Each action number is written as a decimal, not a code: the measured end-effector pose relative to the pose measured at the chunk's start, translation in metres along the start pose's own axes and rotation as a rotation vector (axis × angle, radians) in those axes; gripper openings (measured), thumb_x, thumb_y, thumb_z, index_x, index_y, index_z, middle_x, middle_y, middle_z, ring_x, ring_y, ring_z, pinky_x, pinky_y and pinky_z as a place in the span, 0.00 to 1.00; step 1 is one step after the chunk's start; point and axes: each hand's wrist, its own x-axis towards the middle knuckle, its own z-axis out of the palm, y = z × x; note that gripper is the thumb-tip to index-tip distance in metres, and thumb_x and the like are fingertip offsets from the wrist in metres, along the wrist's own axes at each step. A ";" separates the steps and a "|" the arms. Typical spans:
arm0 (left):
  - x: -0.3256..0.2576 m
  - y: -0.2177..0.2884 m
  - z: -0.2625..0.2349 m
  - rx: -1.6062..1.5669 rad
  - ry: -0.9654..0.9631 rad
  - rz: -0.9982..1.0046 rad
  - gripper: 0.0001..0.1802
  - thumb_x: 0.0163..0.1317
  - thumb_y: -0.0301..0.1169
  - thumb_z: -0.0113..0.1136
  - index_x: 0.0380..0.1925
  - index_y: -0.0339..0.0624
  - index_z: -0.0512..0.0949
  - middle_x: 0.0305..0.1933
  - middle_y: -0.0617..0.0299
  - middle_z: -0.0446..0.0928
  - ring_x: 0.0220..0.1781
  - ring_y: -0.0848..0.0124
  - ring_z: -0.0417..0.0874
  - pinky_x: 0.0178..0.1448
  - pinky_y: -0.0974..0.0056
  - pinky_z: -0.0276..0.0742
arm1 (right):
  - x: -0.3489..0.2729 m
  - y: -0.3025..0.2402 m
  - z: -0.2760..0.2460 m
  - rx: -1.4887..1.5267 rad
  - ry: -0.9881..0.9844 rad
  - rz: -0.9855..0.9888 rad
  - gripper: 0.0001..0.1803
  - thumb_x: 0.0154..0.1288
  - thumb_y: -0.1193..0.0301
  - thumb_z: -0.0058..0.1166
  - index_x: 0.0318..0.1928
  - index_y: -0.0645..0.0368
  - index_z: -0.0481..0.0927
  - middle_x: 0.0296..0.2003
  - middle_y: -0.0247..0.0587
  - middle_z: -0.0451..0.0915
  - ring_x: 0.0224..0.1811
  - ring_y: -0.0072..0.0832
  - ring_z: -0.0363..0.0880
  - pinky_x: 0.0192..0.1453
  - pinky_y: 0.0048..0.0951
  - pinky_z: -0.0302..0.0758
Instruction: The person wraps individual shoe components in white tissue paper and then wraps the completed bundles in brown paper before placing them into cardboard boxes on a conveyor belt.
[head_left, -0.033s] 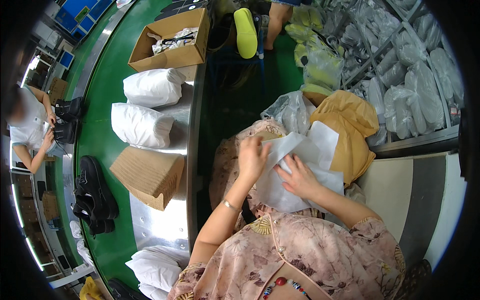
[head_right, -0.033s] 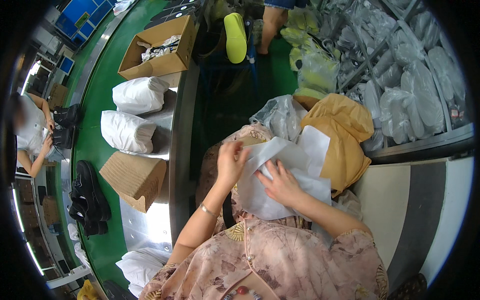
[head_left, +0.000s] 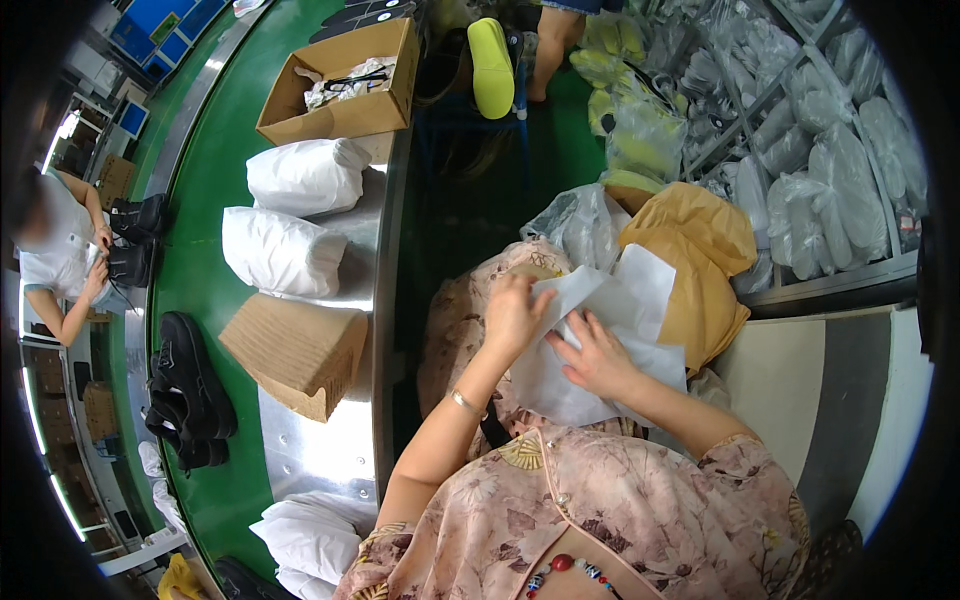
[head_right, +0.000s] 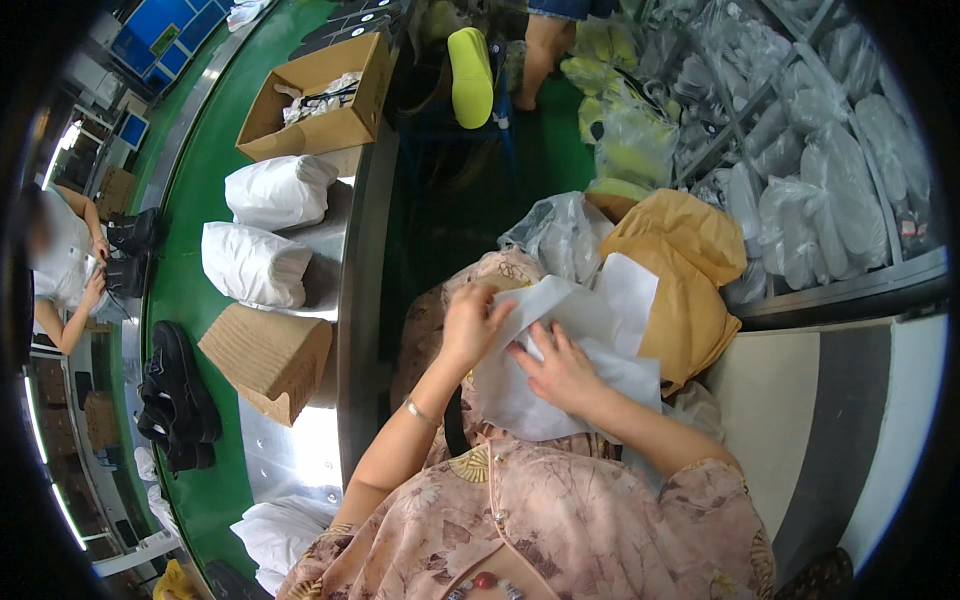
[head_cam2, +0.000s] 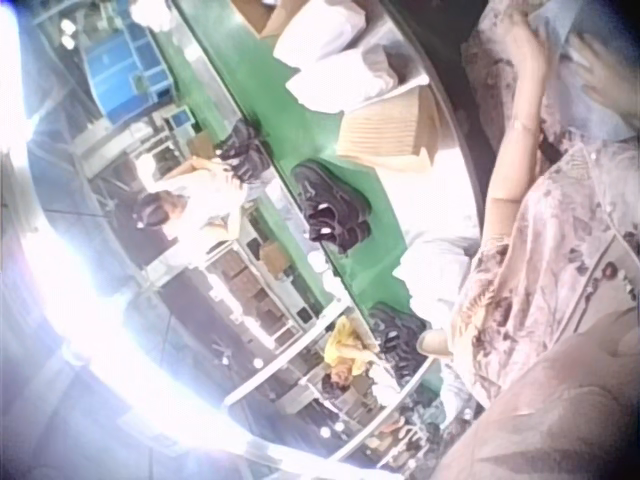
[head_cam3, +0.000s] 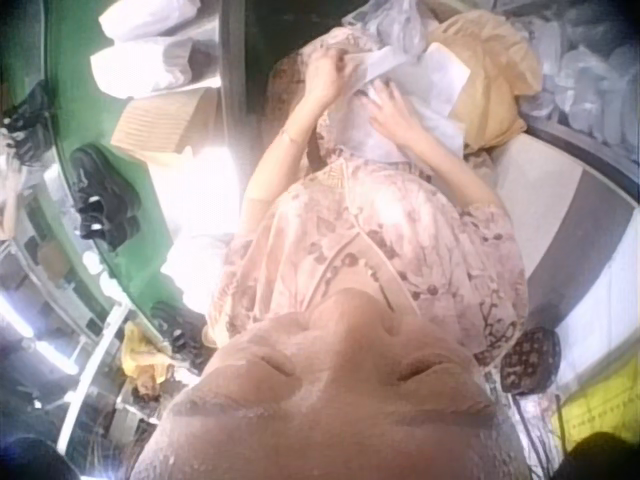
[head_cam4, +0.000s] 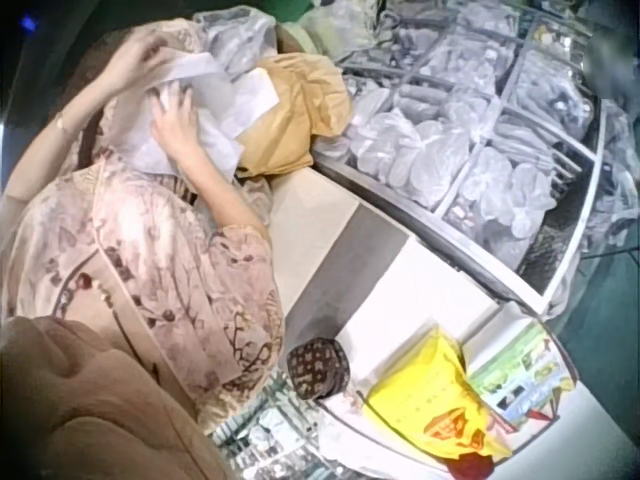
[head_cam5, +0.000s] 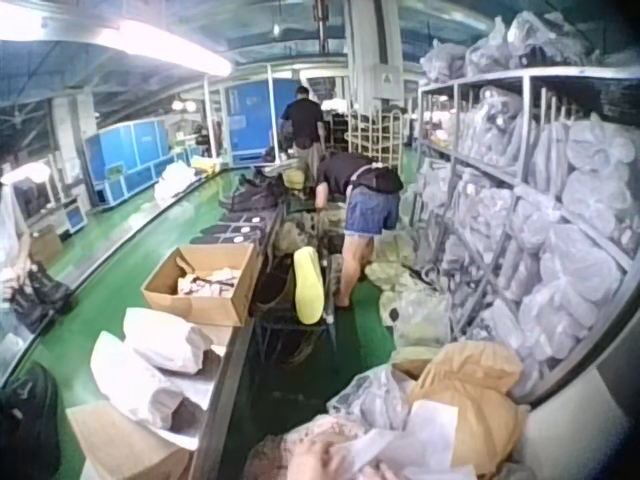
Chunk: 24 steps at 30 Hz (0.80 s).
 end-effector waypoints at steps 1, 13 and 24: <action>0.005 0.000 0.004 0.032 -0.026 0.019 0.13 0.49 0.32 0.64 0.33 0.36 0.76 0.34 0.51 0.76 0.38 0.55 0.77 0.41 0.56 0.74 | 0.000 0.000 0.005 -0.011 0.005 -0.004 0.34 0.48 0.66 0.60 0.60 0.43 0.67 0.60 0.57 0.56 0.55 0.60 0.63 0.53 0.49 0.71; 0.030 -0.018 0.004 0.292 -0.371 0.062 0.11 0.45 0.30 0.63 0.26 0.36 0.76 0.41 0.48 0.74 0.46 0.53 0.75 0.47 0.56 0.74 | 0.003 -0.001 0.004 -0.028 0.052 -0.001 0.32 0.47 0.68 0.59 0.57 0.44 0.70 0.58 0.56 0.59 0.55 0.60 0.63 0.52 0.48 0.71; 0.081 -0.051 -0.029 0.121 -0.274 -0.034 0.08 0.49 0.23 0.58 0.31 0.35 0.75 0.31 0.48 0.77 0.35 0.55 0.79 0.39 0.59 0.75 | 0.004 -0.010 -0.003 -0.060 0.004 0.030 0.31 0.50 0.71 0.52 0.59 0.43 0.68 0.63 0.57 0.55 0.59 0.59 0.62 0.49 0.45 0.71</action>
